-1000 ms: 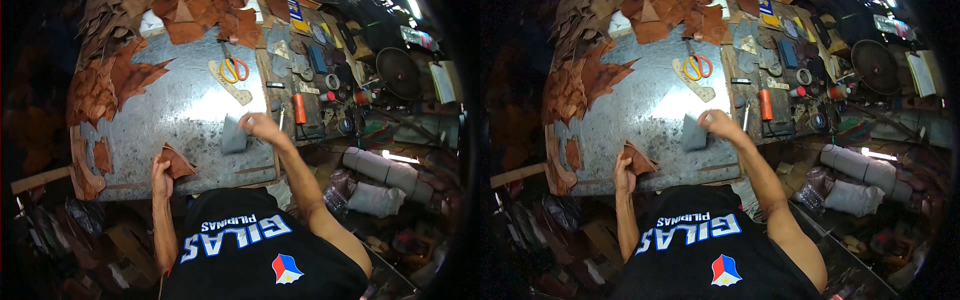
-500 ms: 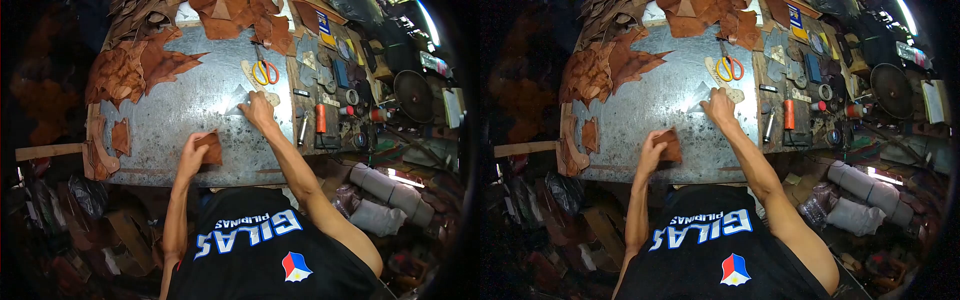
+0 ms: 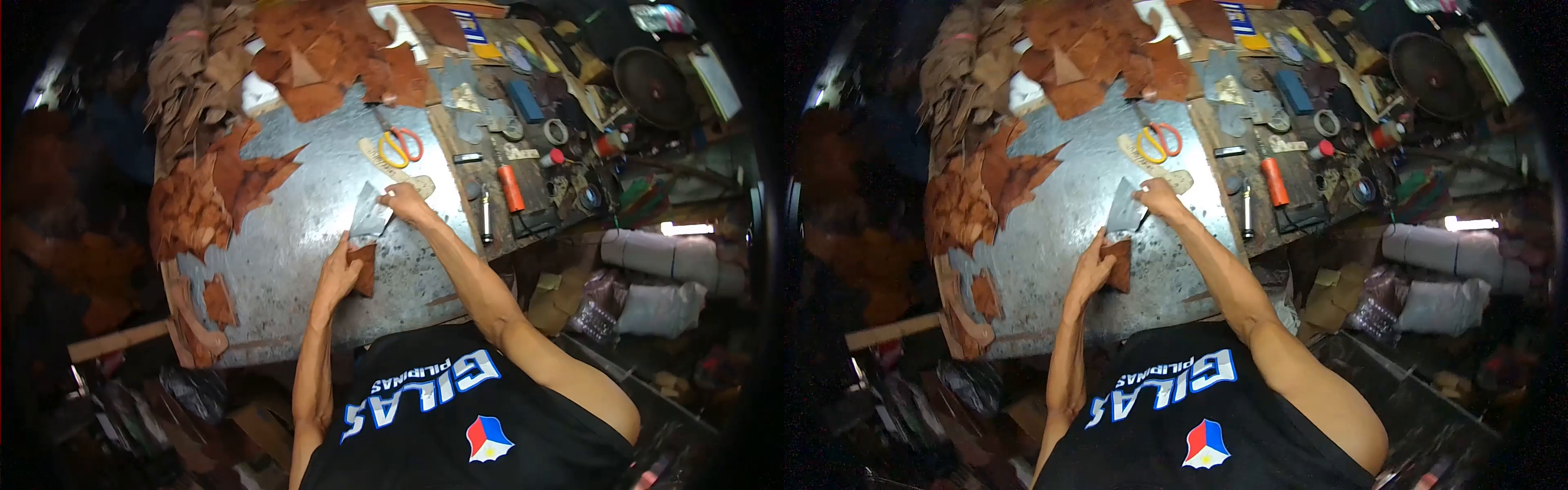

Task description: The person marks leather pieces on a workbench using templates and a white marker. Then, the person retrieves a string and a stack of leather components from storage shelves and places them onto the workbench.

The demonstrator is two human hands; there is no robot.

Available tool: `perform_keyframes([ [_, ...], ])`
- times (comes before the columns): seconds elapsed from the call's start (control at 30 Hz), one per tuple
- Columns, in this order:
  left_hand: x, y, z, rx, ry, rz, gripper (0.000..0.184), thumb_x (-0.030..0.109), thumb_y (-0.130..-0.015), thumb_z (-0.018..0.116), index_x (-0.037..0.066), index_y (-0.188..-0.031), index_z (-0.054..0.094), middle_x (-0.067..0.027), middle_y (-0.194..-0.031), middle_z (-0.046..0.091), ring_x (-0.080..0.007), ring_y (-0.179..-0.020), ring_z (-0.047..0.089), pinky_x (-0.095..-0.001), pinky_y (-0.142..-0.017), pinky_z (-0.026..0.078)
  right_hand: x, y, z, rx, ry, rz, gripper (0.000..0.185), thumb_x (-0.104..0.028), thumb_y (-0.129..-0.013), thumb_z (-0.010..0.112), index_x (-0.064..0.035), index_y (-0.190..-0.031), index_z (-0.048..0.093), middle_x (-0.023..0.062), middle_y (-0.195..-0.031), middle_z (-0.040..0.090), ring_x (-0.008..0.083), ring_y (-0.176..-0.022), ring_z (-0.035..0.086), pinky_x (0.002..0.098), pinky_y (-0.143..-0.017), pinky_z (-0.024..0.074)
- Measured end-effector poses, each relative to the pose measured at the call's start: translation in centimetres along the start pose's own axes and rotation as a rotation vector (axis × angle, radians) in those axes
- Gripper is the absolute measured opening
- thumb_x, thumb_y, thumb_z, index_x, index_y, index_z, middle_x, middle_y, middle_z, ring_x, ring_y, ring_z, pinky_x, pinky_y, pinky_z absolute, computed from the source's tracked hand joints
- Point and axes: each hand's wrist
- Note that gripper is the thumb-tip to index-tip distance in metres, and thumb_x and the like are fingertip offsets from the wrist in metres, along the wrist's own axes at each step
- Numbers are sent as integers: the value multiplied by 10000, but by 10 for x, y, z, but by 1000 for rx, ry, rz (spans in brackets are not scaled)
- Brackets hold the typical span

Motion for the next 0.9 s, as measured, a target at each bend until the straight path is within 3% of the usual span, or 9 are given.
perform_keyframes([
  [0.07, 6, -2, 0, -35, 15, -12, 669, 137, -817, 527, -16, -1439, 332, -190, -1161, 608, -308, -982, 621, -352, -863, 474, -10, -2, -17, -183, -157, 176, 386, -249, -771, 751, 58, -991, 670, 127, -829, 672, 200, -750, 613, 334, -666, 479],
  [0.13, 7, 2, -5, -5, 178, -141, 562, 105, -827, 539, -27, -1362, 427, -160, -1251, 587, -202, -987, 617, -313, -815, 489, -11, -13, -33, -157, -241, 196, 292, -229, -782, 750, 22, -901, 662, 90, -736, 639, 187, -663, 589, 346, -608, 468],
  [0.2, -4, 7, -7, 8, 258, -134, 464, 87, -837, 535, -23, -1282, 467, -147, -1296, 562, -175, -998, 609, -301, -810, 494, 0, -44, -56, 106, -308, 17, 212, -213, -803, 738, -35, -795, 623, 41, -637, 564, 151, -563, 522, 351, -515, 423],
  [0.33, -15, 13, -4, -23, 582, -160, 216, 40, -859, 514, 3, -1072, 508, -134, -1381, 508, -170, -1082, 575, -292, -868, 487, 1, -109, -145, 344, -939, 210, 187, -283, -862, 658, -101, -834, 626, 42, -624, 547, 99, -529, 504, 285, -360, 325],
  [0.4, -21, 13, 3, -1, 665, -126, 213, 23, -862, 508, 4, -1074, 506, -139, -1376, 512, -181, -1118, 555, -292, -901, 473, 13, -122, -158, 472, -772, 191, 262, -308, -882, 620, -53, -837, 663, 78, -655, 597, 151, -568, 556, 340, -424, 407],
  [0.47, -31, 18, 9, 40, 740, -104, 210, 6, -865, 502, 4, -1075, 504, -145, -1370, 517, -192, -1154, 535, -293, -933, 460, 28, -106, -140, 567, -91, -86, 316, -308, -882, 607, -4, -870, 690, 141, -740, 671, 235, -632, 630, 395, -551, 484],
  [0.5, -37, 16, 11, 49, 710, -76, 203, -4, -862, 502, 2, -1065, 503, -149, -1367, 519, -195, -1178, 518, -299, -950, 449, 28, -94, -124, 501, 196, -131, 340, -303, -866, 619, 26, -898, 698, 195, -852, 697, 313, -776, 679, 422, -688, 506],
  [0.63, -30, 15, 11, 63, 697, -89, 173, -10, -861, 504, 3, -1034, 498, -155, -1362, 523, -205, -1196, 509, -308, -969, 436, -14, -2, -60, 51, 675, -164, 475, -333, -760, 735, 23, -1053, 621, 243, -1161, 568, 414, -902, 637, 471, -771, 529],
  [0.9, -29, 17, 12, 61, 647, -46, 172, 0, -862, 502, 9, -1033, 493, -175, -1359, 517, -205, -1176, 525, -302, -955, 449, 17, 29, -65, 59, 744, -288, 259, -192, -843, 623, -33, -1046, 600, 195, -1011, 573, 389, -830, 641, 490, -714, 525],
])
Point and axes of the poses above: each hand's wrist, its own y-axis away from the middle knuckle, its own z-axis out of the palm, x = y × z
